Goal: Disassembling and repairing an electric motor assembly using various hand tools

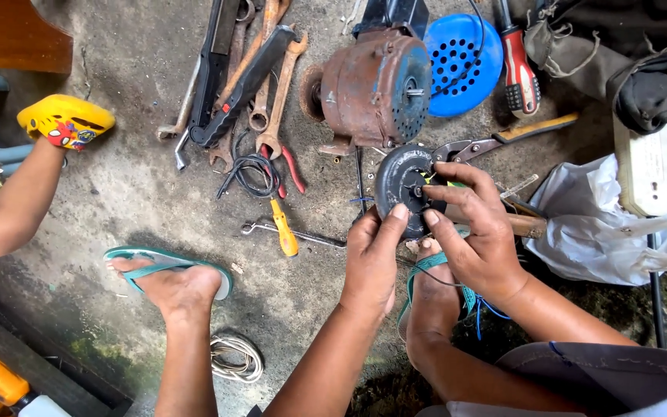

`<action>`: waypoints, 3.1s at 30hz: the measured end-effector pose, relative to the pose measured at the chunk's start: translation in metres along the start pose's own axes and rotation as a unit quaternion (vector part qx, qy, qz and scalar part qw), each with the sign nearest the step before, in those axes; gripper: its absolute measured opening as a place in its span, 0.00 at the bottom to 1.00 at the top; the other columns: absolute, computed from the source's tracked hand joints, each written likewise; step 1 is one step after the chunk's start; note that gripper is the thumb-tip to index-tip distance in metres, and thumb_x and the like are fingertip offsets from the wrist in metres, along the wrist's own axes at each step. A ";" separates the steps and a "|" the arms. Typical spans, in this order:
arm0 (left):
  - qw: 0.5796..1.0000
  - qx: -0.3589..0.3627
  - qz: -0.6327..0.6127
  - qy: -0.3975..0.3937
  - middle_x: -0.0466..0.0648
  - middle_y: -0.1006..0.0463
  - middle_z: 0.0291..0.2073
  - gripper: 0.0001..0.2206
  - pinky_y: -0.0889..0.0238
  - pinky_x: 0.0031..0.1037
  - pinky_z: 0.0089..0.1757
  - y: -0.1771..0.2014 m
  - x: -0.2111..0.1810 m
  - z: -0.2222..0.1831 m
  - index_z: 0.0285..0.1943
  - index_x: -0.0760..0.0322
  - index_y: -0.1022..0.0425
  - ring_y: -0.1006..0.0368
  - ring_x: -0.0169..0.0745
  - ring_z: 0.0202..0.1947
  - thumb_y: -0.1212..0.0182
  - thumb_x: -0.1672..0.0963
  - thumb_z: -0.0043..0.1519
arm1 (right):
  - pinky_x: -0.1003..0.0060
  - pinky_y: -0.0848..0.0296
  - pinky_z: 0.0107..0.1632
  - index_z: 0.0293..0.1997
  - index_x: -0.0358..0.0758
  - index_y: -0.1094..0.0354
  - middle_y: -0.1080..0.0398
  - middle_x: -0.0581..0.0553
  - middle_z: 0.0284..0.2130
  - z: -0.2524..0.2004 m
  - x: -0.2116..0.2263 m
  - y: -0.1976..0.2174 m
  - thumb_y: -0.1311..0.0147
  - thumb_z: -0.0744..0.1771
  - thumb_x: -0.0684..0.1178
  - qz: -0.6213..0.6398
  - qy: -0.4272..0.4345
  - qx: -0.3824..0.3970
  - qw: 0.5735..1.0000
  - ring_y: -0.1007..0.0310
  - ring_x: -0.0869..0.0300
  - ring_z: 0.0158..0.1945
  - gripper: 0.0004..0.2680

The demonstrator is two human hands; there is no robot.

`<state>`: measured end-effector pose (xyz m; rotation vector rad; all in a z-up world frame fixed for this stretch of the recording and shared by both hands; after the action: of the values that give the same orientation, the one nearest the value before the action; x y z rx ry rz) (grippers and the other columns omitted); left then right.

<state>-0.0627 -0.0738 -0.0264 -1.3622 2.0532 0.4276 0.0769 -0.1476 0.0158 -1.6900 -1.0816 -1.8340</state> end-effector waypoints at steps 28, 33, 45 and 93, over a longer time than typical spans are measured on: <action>0.966 0.044 0.229 -0.107 0.57 0.22 0.25 0.12 0.30 0.32 0.35 -0.002 -0.031 -0.012 0.42 0.73 0.22 0.26 0.40 0.31 0.45 0.56 0.68 | 0.49 0.28 0.44 0.37 0.41 0.27 0.28 0.41 0.31 0.006 -0.017 -0.007 0.37 0.66 0.39 -0.051 0.035 0.018 0.998 0.25 0.42 0.38 0.03; 0.929 0.077 0.296 -0.210 0.65 0.23 0.32 0.12 0.30 0.42 0.38 -0.012 -0.047 -0.019 0.52 0.78 0.25 0.22 0.56 0.35 0.47 0.58 0.67 | 0.53 0.27 0.41 0.36 0.39 0.27 0.28 0.41 0.28 0.000 -0.029 -0.008 0.38 0.64 0.38 0.005 -0.021 0.018 1.000 0.24 0.46 0.34 0.03; 0.911 0.088 0.342 -0.211 0.64 0.24 0.29 0.12 0.32 0.42 0.35 -0.006 -0.033 -0.024 0.50 0.80 0.26 0.23 0.61 0.32 0.48 0.58 0.68 | 0.52 0.25 0.38 0.36 0.36 0.29 0.28 0.39 0.27 -0.008 -0.019 -0.018 0.39 0.64 0.36 -0.056 0.025 0.045 0.997 0.24 0.42 0.32 0.03; 0.848 0.091 0.416 -0.317 0.71 0.30 0.57 0.29 0.31 0.54 0.52 -0.030 -0.057 -0.036 0.71 0.72 0.35 0.30 0.79 0.56 0.37 0.54 0.61 | 0.65 0.22 0.48 0.47 0.33 0.29 0.27 0.45 0.33 -0.018 -0.068 -0.021 0.41 0.67 0.36 0.270 -0.185 0.009 0.945 0.27 0.62 0.40 0.06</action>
<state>-0.0323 -0.0673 0.0403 -0.0824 1.9174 0.8758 0.0618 -0.1620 -0.0547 -2.1108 -0.6549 -1.1897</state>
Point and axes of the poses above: each hand's wrist, its own z-axis towards the middle knuckle, its own y-axis out of the back of the hand, x = y × z, the point moved 9 cm from there along z, towards the middle knuckle
